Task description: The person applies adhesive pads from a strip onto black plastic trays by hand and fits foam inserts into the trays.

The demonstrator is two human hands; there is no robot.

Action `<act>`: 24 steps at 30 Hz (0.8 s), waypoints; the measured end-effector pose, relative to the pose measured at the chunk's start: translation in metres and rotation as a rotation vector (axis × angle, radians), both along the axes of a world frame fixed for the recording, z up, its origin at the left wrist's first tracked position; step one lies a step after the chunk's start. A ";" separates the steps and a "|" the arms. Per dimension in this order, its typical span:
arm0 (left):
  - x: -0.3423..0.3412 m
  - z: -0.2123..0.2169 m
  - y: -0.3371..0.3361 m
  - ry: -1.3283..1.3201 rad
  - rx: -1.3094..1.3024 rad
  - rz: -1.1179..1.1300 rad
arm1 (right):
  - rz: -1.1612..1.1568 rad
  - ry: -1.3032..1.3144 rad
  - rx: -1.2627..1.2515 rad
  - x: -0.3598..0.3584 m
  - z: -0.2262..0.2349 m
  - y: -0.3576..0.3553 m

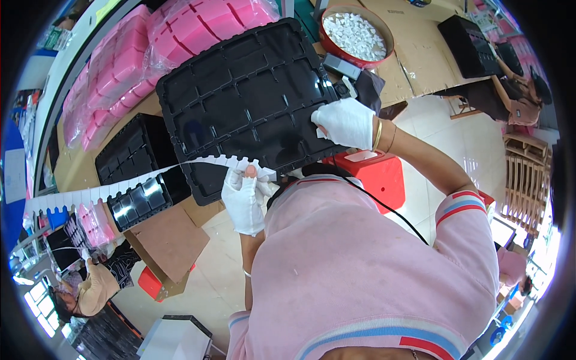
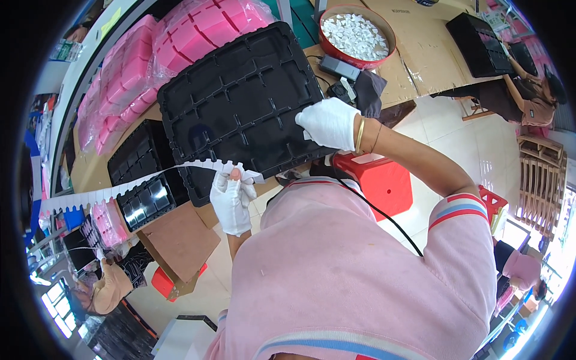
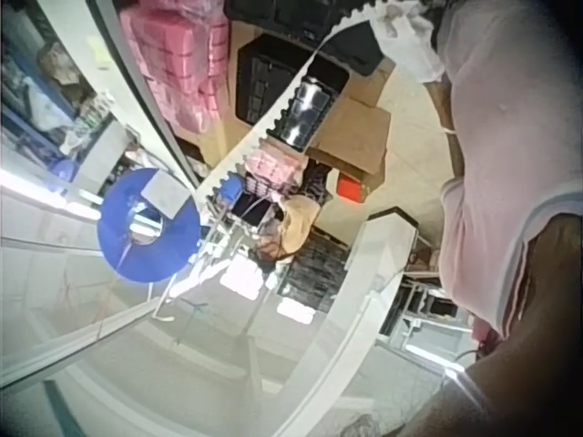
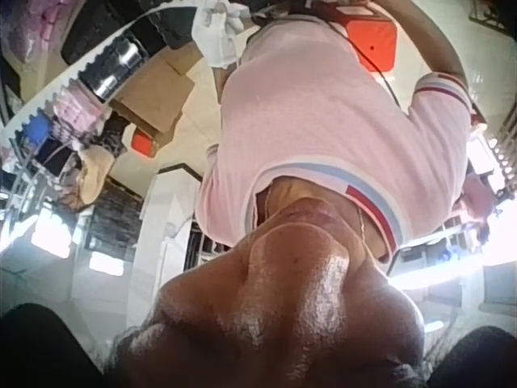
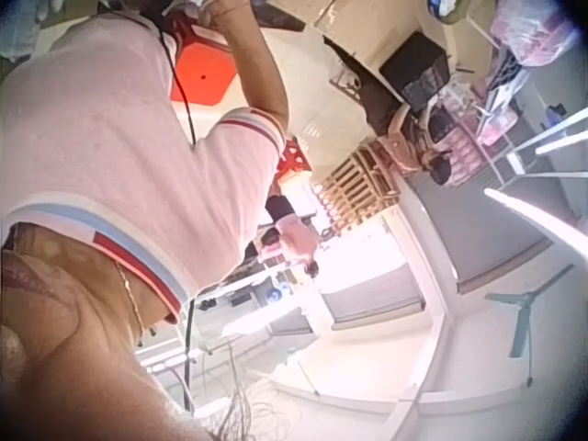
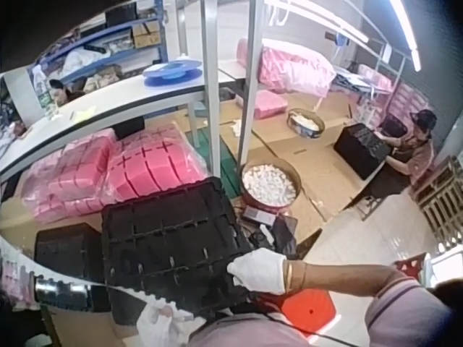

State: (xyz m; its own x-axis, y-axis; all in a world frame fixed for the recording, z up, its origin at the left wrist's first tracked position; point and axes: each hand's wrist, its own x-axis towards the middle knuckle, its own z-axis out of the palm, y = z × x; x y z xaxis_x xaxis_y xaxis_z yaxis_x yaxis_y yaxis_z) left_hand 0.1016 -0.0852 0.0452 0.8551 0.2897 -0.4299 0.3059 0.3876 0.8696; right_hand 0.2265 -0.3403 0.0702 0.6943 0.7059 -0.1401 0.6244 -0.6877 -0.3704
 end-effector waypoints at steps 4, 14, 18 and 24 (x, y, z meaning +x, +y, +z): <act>0.004 -0.013 0.001 -0.026 0.099 0.013 | 0.074 -0.070 0.047 -0.010 0.005 0.000; 0.009 0.003 -0.003 0.045 0.159 0.020 | 0.057 0.091 0.267 0.018 0.015 -0.024; 0.009 0.015 -0.002 0.007 0.130 -0.009 | -0.219 -0.126 0.410 0.079 0.013 -0.060; 0.020 0.011 -0.019 -0.025 0.085 0.038 | -0.483 -0.492 -0.081 0.199 -0.127 -0.207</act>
